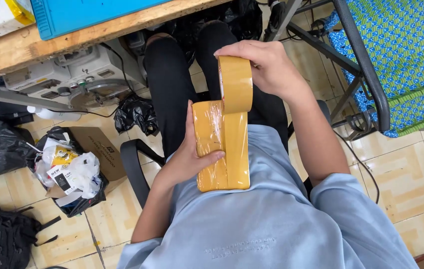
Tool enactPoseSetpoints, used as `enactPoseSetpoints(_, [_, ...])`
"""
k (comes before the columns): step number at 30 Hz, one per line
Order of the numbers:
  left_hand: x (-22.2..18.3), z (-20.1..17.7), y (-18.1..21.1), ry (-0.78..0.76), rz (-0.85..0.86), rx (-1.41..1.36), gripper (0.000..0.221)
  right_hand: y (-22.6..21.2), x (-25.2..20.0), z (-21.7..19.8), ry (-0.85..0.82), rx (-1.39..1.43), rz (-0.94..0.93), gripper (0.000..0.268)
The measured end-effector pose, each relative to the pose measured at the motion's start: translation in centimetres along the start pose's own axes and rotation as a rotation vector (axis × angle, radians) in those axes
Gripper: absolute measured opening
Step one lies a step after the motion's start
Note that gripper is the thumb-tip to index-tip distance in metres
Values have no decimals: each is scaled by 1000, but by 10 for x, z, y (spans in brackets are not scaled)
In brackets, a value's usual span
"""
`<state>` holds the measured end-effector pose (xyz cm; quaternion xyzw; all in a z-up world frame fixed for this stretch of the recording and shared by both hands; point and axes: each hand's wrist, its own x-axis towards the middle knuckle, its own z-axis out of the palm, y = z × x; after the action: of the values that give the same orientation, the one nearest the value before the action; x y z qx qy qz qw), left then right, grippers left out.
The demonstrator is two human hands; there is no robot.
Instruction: The person applies adhesive tape to a small white box by hand, wrapping it around the exterior and smoothing it down.
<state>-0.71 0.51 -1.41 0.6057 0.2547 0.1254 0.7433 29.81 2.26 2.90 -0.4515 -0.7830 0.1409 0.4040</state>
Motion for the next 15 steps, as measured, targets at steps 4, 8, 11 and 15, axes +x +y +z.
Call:
enactPoseSetpoints(4, [0,0,-1,-5,11,-10,131,8,-5,-1,1,-41,-12,26])
enactPoseSetpoints(8, [-2,0,-2,-7,9,-7,130,12,-7,1,26,-44,-30,27])
enactPoseSetpoints(11, [0,0,-1,-13,13,17,130,14,-5,1,46,-56,-37,27])
enactPoseSetpoints(15, [-1,0,0,-13,3,22,130,17,-5,3,70,-83,-61,25])
